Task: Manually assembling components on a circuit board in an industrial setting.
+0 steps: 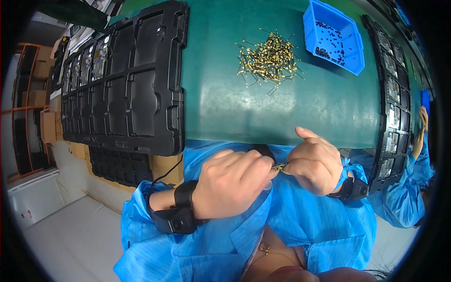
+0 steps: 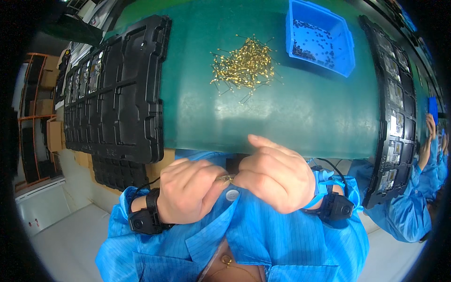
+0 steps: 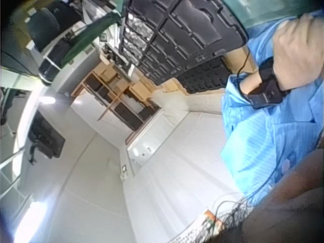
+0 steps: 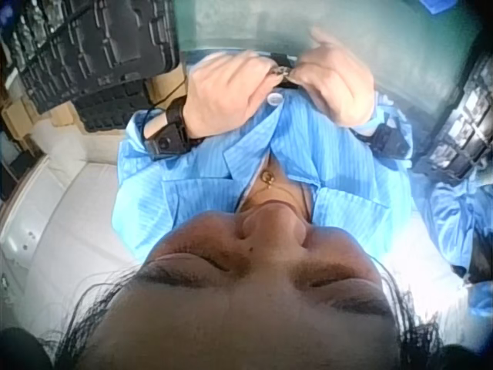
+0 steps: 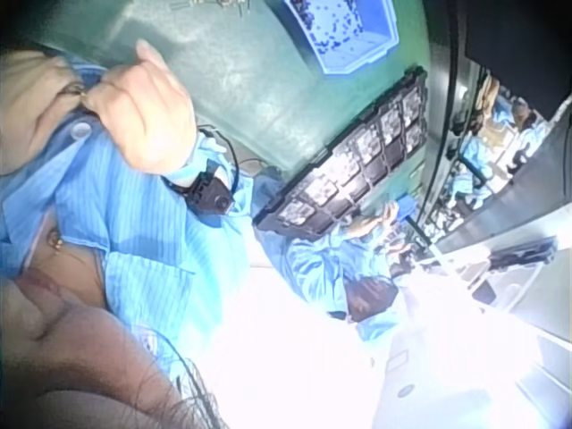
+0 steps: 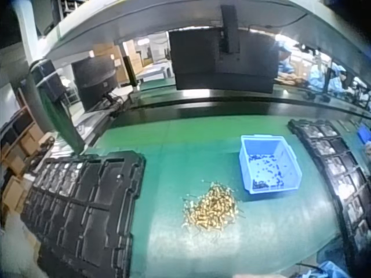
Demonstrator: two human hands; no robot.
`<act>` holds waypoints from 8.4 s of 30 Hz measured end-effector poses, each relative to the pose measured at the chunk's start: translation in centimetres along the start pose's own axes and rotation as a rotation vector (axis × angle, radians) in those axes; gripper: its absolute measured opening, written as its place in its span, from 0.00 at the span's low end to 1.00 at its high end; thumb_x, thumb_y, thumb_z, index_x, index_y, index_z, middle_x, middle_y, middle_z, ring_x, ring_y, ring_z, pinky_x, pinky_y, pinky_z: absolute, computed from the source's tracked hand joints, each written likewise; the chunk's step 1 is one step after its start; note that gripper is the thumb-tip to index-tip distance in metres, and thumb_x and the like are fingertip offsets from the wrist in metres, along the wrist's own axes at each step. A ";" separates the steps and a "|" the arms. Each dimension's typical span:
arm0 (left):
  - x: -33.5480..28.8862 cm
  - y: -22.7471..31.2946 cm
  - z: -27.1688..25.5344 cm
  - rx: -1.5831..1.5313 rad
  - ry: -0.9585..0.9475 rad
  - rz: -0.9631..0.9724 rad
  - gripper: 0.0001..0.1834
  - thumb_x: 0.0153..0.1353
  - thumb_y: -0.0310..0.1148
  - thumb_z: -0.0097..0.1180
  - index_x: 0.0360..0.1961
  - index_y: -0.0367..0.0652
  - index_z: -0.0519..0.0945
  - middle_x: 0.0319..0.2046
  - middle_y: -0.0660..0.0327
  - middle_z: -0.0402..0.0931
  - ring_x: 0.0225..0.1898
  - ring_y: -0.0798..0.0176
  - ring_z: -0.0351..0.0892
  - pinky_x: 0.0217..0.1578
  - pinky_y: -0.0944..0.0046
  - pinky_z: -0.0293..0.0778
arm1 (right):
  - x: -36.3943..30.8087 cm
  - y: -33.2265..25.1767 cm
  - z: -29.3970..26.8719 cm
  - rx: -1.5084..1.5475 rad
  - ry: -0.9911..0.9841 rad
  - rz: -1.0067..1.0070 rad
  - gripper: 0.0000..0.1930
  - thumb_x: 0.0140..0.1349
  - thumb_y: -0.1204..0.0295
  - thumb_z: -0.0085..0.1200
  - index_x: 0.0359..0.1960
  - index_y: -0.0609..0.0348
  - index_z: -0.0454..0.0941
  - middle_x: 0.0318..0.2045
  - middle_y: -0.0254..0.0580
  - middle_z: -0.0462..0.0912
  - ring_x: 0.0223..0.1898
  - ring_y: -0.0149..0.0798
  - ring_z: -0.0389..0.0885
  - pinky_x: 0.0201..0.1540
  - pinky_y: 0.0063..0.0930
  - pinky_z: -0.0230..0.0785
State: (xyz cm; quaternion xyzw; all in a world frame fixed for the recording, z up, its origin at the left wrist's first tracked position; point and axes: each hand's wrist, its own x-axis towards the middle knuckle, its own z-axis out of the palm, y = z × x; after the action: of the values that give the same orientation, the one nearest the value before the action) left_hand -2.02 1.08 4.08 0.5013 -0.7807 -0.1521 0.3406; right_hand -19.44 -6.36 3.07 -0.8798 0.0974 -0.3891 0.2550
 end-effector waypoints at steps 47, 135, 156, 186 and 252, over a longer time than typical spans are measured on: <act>0.4 -0.9 -0.4 -0.180 -0.101 -0.127 0.06 0.51 0.30 0.54 0.25 0.38 0.73 0.19 0.56 0.72 0.19 0.55 0.72 0.21 0.62 0.66 | 1.0 0.7 -0.9 0.288 -0.174 0.324 0.05 0.49 0.76 0.55 0.27 0.59 0.72 0.24 0.40 0.76 0.28 0.46 0.75 0.49 0.43 0.64; 1.0 -5.6 4.1 -2.875 -0.949 -0.128 0.14 0.62 0.33 0.42 0.46 0.38 0.64 0.22 0.61 0.67 0.18 0.67 0.74 0.17 0.72 0.56 | 2.2 3.9 2.7 0.097 0.096 -0.134 0.22 0.46 0.62 0.56 0.44 0.59 0.74 0.41 0.45 0.75 0.39 0.44 0.75 0.47 0.41 0.65; 0.7 -5.6 1.9 -2.730 -0.711 -0.494 0.11 0.64 0.38 0.38 0.39 0.41 0.64 0.17 0.62 0.68 0.14 0.66 0.73 0.13 0.71 0.54 | 1.7 3.7 2.5 -0.043 -0.015 -0.032 0.25 0.54 0.50 0.43 0.49 0.49 0.71 0.52 0.45 0.67 0.44 0.44 0.72 0.52 0.52 0.54; 0.3 -6.0 1.5 -2.431 -0.743 -0.414 0.23 0.62 0.45 0.40 0.43 0.32 0.66 0.29 0.58 0.69 0.24 0.69 0.72 0.28 0.73 0.65 | 2.6 3.2 3.1 0.984 0.116 0.479 0.04 0.52 0.82 0.52 0.29 0.62 0.73 0.36 0.39 0.73 0.37 0.29 0.73 0.41 0.21 0.66; 16.2 -16.4 -9.6 -0.399 -0.057 -0.699 0.21 0.59 0.37 0.46 0.52 0.39 0.64 0.46 0.60 0.68 0.47 0.65 0.68 0.48 0.63 0.61 | 0.5 6.9 2.7 0.478 0.218 0.518 0.07 0.54 0.73 0.47 0.31 0.65 0.73 0.26 0.43 0.74 0.28 0.37 0.73 0.31 0.24 0.64</act>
State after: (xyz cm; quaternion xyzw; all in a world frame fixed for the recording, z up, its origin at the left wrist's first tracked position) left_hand 11.40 -19.66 7.65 0.6564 -0.5273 -0.4211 0.3373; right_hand -16.90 -11.43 -1.73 -0.6949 0.2497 -0.4149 0.5316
